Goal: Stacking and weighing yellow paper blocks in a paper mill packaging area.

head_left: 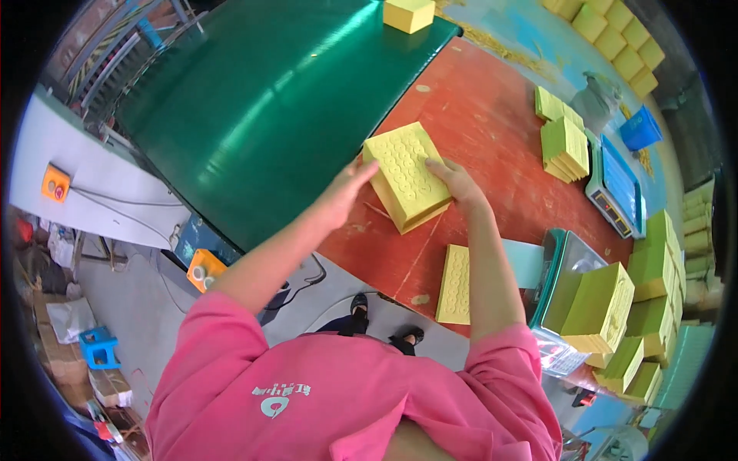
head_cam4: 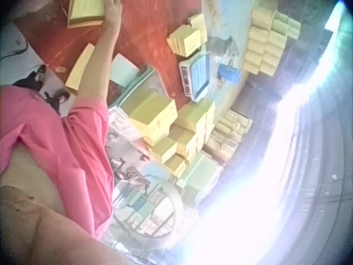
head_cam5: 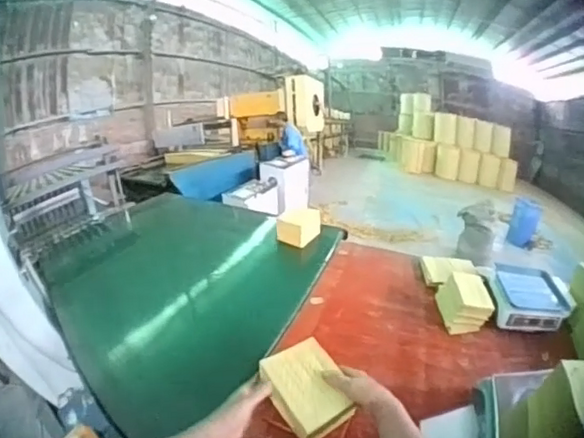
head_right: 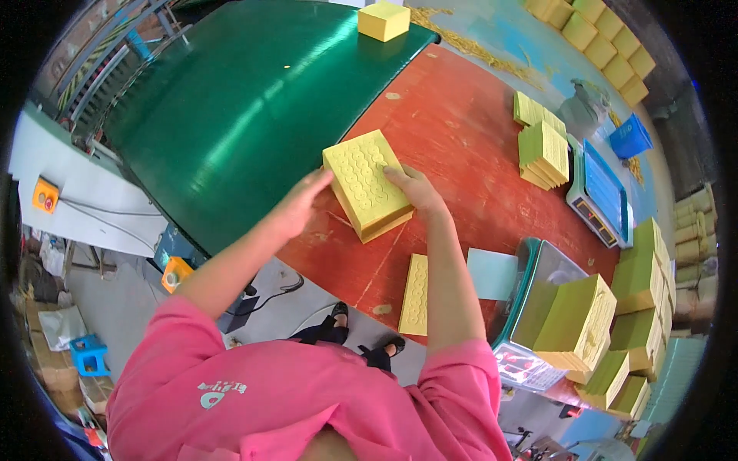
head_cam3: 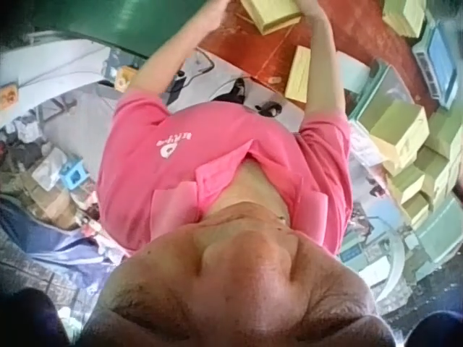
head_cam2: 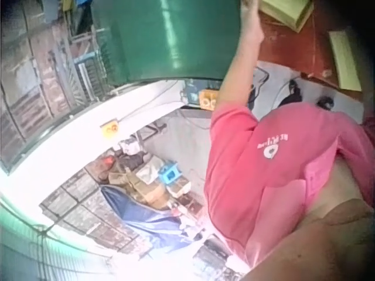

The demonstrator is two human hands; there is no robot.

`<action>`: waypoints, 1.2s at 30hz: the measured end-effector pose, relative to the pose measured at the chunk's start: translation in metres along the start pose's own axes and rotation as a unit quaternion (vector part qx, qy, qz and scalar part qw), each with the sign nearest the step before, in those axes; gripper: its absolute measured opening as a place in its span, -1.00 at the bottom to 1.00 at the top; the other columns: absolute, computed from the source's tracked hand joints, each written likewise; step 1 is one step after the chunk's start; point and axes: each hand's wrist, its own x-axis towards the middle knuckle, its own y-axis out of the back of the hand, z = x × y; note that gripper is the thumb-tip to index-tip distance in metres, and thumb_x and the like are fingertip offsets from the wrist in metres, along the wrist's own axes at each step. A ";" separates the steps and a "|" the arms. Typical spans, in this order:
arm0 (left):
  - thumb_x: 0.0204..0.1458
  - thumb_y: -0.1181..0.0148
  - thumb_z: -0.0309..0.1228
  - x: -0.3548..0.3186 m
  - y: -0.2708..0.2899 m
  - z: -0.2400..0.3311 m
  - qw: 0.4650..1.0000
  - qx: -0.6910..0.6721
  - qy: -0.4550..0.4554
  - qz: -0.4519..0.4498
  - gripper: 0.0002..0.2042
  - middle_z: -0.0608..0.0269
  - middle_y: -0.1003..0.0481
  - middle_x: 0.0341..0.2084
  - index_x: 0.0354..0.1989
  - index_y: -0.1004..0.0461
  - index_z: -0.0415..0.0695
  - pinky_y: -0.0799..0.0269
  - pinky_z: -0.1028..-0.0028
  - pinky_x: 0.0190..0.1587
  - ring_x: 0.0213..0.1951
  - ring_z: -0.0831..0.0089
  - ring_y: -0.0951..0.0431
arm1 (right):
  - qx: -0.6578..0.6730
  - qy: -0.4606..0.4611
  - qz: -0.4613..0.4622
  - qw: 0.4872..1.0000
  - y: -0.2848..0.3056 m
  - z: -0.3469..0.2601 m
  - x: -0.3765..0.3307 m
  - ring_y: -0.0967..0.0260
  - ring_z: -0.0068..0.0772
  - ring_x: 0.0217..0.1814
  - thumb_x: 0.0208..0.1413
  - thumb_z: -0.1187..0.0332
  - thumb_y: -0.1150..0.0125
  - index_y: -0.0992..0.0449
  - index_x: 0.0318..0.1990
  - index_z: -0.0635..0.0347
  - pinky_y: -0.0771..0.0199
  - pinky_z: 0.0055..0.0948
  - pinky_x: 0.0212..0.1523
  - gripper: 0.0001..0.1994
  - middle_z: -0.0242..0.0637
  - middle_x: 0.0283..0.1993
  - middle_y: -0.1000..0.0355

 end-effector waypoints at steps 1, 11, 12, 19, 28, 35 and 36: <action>0.08 -0.22 -0.06 0.002 -0.013 -0.013 0.999 -0.017 -0.027 0.016 -0.27 0.09 -0.30 0.20 0.33 -0.12 -0.20 -0.12 0.35 0.27 0.29 0.38 -0.18 | -0.006 -0.001 -0.007 1.000 -0.003 0.001 -0.003 -0.41 -0.36 0.08 0.19 0.15 -0.18 -0.36 0.17 0.38 -0.36 -0.37 0.10 -0.47 -0.11 0.07 -0.45; 0.06 -0.20 -0.13 -0.124 -0.024 -0.025 0.993 0.053 0.083 0.059 -0.50 0.26 -0.45 -0.01 0.13 -0.35 -0.13 -0.32 0.33 0.09 0.08 0.47 -0.42 | -0.196 0.064 0.058 0.977 -0.066 0.067 -0.131 -0.44 -0.08 0.13 0.11 0.00 -0.21 -0.29 0.19 0.38 -0.37 -0.27 0.13 -0.33 0.15 0.03 -0.46; 0.06 -0.20 -0.09 -0.140 -0.031 -0.028 0.991 0.045 0.105 0.069 -0.49 0.27 -0.45 0.00 0.14 -0.36 -0.10 -0.29 0.32 0.11 0.10 0.47 -0.40 | -0.202 0.056 0.061 0.976 -0.065 0.073 -0.145 -0.43 -0.05 0.14 0.11 -0.02 -0.19 -0.28 0.20 0.39 -0.38 -0.24 0.13 -0.31 0.14 0.04 -0.46; 0.26 0.02 -0.15 -0.201 -0.019 -0.078 0.994 -0.027 0.057 0.092 -0.50 0.21 -0.34 0.20 0.29 -0.22 -0.15 -0.23 0.27 0.26 0.22 0.37 -0.34 | -0.287 0.098 0.087 0.949 -0.089 0.101 -0.177 -0.46 0.08 0.06 0.08 -0.08 -0.19 -0.29 0.16 0.42 -0.41 -0.12 0.09 -0.28 0.21 -0.01 -0.46; 0.23 0.05 -0.08 -0.199 -0.040 -0.088 0.981 -0.152 0.074 0.090 -0.45 0.13 -0.31 0.22 0.31 -0.18 -0.12 -0.26 0.18 0.23 0.21 0.21 -0.34 | -0.227 0.078 0.044 0.970 -0.077 0.094 -0.195 -0.42 0.10 0.10 0.04 -0.14 -0.15 -0.24 0.22 0.44 -0.39 -0.18 0.11 -0.19 0.22 0.04 -0.43; 0.23 0.10 -0.13 -0.247 -0.088 -0.058 0.982 -0.177 0.060 0.009 -0.45 0.08 -0.30 0.22 0.32 -0.15 -0.19 -0.24 0.21 0.25 0.24 0.23 -0.32 | -0.026 0.090 0.039 0.995 -0.027 0.110 -0.281 -0.35 -0.12 0.19 0.17 -0.06 -0.11 -0.19 0.29 0.38 -0.37 -0.24 0.15 -0.27 0.06 0.21 -0.33; 0.24 0.12 -0.12 -0.246 -0.091 -0.052 0.987 -0.147 0.052 -0.025 -0.45 0.08 -0.30 0.22 0.31 -0.15 -0.19 -0.26 0.22 0.24 0.23 0.25 -0.33 | -0.001 0.090 0.063 0.994 -0.017 0.109 -0.299 -0.33 -0.19 0.21 0.20 -0.03 -0.10 -0.18 0.30 0.37 -0.35 -0.25 0.18 -0.29 0.01 0.24 -0.30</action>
